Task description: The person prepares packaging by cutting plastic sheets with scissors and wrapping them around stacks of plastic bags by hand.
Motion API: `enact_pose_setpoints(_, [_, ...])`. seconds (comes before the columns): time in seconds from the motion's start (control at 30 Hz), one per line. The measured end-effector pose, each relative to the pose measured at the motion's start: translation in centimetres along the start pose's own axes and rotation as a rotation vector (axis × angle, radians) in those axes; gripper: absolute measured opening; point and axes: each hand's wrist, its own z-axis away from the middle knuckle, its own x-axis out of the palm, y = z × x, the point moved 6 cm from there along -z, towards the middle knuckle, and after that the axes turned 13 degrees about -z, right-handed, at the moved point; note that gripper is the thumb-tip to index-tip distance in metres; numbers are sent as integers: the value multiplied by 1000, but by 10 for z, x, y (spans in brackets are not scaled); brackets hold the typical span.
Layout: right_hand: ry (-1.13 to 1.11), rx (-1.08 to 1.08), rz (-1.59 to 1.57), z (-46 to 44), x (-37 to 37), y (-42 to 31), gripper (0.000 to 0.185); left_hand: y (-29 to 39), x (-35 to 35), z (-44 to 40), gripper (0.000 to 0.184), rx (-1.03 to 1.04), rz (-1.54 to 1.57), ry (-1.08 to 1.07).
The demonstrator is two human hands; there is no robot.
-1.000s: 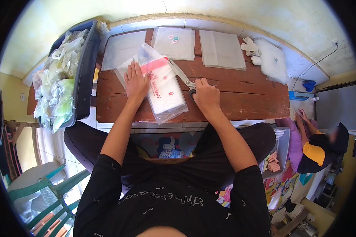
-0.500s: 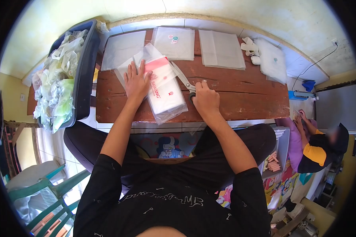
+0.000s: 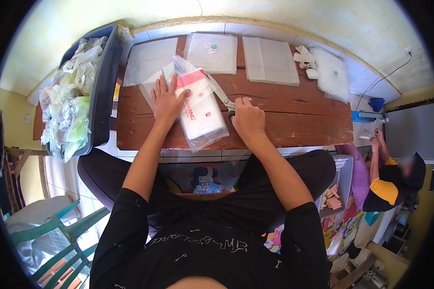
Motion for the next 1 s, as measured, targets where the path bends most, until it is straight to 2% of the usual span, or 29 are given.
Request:
enact_pose_setpoints(0.67, [-10, -47, -4, -19, 13, -10, 31, 0, 0, 0, 81, 2, 9, 3])
enact_pose_setpoints(0.93, [38, -71, 3, -15, -2, 0, 38, 0, -1, -1, 79, 5, 7, -10])
enact_pose_setpoints(1.0, [27, -91, 11, -17, -1, -1, 31, 0, 1, -1, 79, 6, 1, -1])
